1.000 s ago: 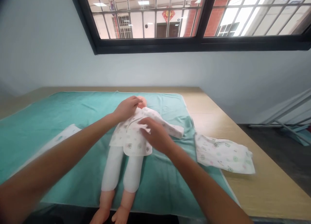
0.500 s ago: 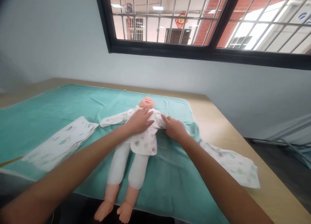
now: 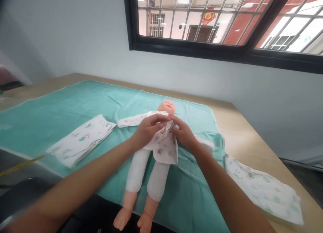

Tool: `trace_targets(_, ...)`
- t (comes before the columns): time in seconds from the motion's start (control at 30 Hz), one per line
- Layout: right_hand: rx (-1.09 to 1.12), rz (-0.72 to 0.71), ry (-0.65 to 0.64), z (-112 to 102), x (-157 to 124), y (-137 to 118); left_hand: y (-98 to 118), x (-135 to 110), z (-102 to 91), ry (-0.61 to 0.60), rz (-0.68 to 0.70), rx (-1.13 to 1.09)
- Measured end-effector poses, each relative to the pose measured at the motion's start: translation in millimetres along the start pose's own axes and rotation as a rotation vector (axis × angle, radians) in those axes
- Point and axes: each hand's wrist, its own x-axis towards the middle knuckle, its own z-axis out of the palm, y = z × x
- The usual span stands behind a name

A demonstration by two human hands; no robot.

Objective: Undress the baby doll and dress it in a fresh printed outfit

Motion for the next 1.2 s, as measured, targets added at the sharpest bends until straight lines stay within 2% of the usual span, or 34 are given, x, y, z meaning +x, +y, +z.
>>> trace_targets(0.07, -0.052, 0.070, 0.025, 7, 7, -8, 2, -12, -16.2, 0.033, -0.041, 0.060)
trace_targets(0.2, -0.370, 0.128, 0.048, 21, 17, -17, -9, -39, -50.4, 0.113, -0.149, 0.195)
trace_targets(0.27, -0.379, 0.142, 0.025, 24, 20, -24, -18, -47, -62.0, 0.160, -0.206, 0.255)
trace_targets(0.33, -0.284, 0.187, 0.012, 23, 22, -33, -27, -46, -66.7, 0.183, -0.195, 0.327)
trace_targets(0.43, -0.179, 0.275, 0.133, 20, 25, -41, -37, -29, -59.7, 0.156, -0.052, 0.466)
trace_targets(0.53, -0.297, 0.372, 0.341, 19, 25, -41, -42, -9, -42.5, 0.029, 0.082, 0.607)
trace_targets(0.57, -0.323, 0.413, 0.347, 19, 25, -39, -44, -5, -37.1, -0.032, 0.120, 0.656)
trace_targets(0.63, -0.311, 0.459, 0.277, 20, 22, -36, -50, 0, -30.0, -0.152, 0.166, 0.746)
trace_targets(0.73, -0.278, 0.379, 0.223, 24, 20, -34, -62, -1, -31.2, -0.263, 0.117, 0.790)
trace_targets(0.8, -0.266, 0.328, 0.255, 25, 23, -33, -70, -4, -37.8, -0.283, 0.062, 0.769)
trace_targets(0.97, -0.224, 0.334, 0.383, 26, 50, -33, -75, -11, -51.1, -0.275, 0.009, 0.677)
trace_targets(1.1, -0.339, 0.271, 0.312, 39, 63, -35, -73, -13, -48.7, -0.232, 0.024, 0.649)
trace_targets(1.2, -0.384, 0.133, 0.274, 46, 46, -40, -75, -14, -46.0, -0.186, 0.058, 0.635)
